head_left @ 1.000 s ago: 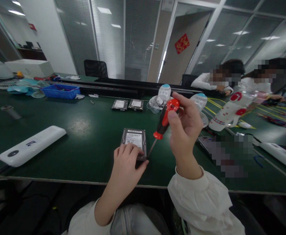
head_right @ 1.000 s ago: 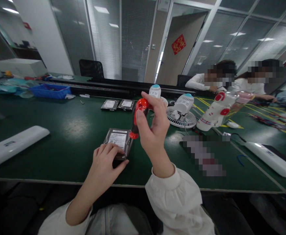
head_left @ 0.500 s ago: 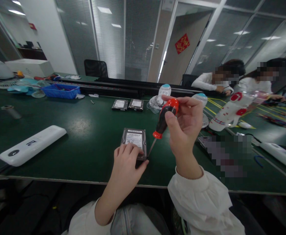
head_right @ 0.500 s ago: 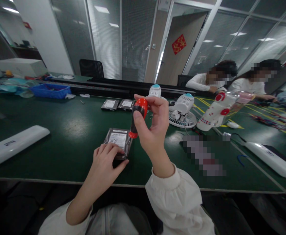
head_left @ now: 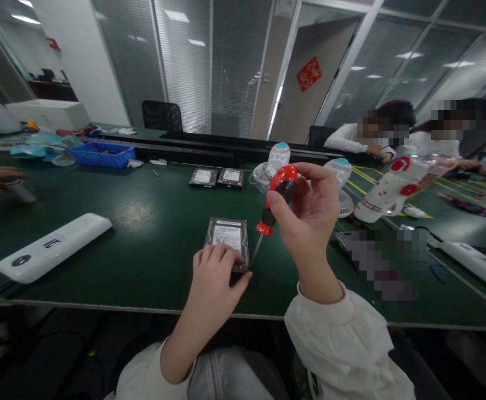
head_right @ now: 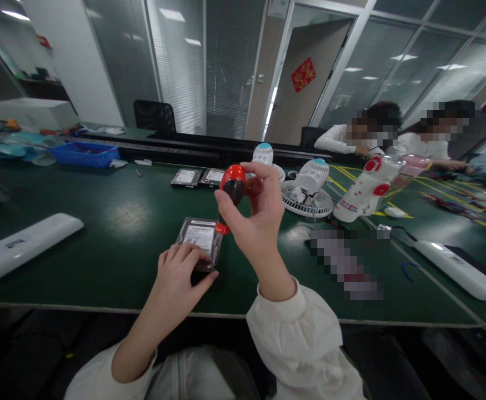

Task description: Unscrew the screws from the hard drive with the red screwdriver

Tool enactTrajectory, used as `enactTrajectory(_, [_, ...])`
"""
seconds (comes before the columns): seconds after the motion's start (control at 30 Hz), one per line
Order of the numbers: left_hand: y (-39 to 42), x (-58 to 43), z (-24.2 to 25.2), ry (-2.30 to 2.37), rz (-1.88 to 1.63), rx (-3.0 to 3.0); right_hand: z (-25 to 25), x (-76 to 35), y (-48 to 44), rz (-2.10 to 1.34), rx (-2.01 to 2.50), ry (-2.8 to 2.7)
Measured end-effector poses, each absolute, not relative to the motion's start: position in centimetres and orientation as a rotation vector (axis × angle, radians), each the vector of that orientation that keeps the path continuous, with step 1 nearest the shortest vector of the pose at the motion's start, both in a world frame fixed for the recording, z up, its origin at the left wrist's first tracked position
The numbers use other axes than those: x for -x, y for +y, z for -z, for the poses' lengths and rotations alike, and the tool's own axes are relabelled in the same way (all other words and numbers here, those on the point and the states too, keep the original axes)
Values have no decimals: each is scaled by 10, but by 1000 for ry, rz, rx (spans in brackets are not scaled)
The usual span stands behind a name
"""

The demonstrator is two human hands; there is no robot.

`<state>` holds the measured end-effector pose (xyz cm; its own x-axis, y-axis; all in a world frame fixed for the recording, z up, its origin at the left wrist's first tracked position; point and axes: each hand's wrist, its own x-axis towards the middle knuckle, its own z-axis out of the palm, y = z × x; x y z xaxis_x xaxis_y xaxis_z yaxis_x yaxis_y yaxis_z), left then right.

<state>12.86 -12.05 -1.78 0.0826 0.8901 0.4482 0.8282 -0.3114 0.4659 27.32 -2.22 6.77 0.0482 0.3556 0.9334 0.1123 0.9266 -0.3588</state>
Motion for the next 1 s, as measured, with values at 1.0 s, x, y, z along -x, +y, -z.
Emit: enactTrajectory(1.0, [-120, -129, 18, 1785, -1053, -2254, -71, -278, -25, -86, 436, -1518])
